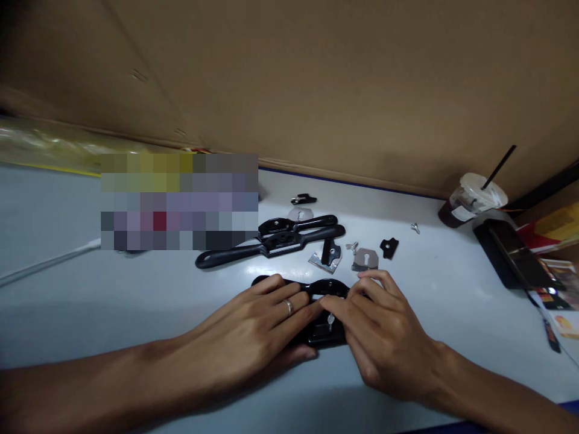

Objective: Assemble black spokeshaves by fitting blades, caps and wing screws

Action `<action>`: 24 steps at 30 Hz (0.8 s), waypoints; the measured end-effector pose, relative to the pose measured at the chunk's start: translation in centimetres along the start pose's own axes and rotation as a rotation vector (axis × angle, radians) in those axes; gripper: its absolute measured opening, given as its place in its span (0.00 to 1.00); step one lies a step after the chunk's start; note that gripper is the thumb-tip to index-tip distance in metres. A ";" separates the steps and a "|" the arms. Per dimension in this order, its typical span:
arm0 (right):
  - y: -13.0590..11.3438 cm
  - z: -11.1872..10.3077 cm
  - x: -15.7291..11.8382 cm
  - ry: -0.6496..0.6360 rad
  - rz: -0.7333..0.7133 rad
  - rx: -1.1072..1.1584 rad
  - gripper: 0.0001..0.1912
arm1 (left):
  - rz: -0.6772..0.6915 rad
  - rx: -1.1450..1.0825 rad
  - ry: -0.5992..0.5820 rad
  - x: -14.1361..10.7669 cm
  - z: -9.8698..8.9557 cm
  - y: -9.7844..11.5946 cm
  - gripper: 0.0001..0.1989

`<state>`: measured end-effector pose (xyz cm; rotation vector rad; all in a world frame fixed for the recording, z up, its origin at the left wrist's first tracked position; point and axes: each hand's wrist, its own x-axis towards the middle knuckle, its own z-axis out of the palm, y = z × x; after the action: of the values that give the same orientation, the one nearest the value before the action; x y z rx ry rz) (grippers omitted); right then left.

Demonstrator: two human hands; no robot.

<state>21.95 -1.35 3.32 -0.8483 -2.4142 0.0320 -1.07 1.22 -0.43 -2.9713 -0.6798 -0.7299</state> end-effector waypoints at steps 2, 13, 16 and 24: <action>0.0 0.0 0.0 -0.001 0.000 -0.003 0.16 | 0.000 0.002 -0.005 0.0 0.0 0.0 0.15; 0.2 0.3 0.0 0.022 0.017 0.002 0.11 | 0.013 0.008 -0.006 -0.1 0.1 -0.1 0.18; 0.2 0.3 0.0 0.028 0.040 0.001 0.10 | 0.016 0.011 -0.002 -0.2 0.1 -0.1 0.18; 0.4 0.4 0.0 0.023 0.068 -0.070 0.13 | 0.017 0.028 -0.009 0.0 0.0 -0.1 0.17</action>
<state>21.93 -1.01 2.87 -0.9570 -2.3761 -0.0360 -1.13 1.31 -0.50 -2.9532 -0.6586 -0.7004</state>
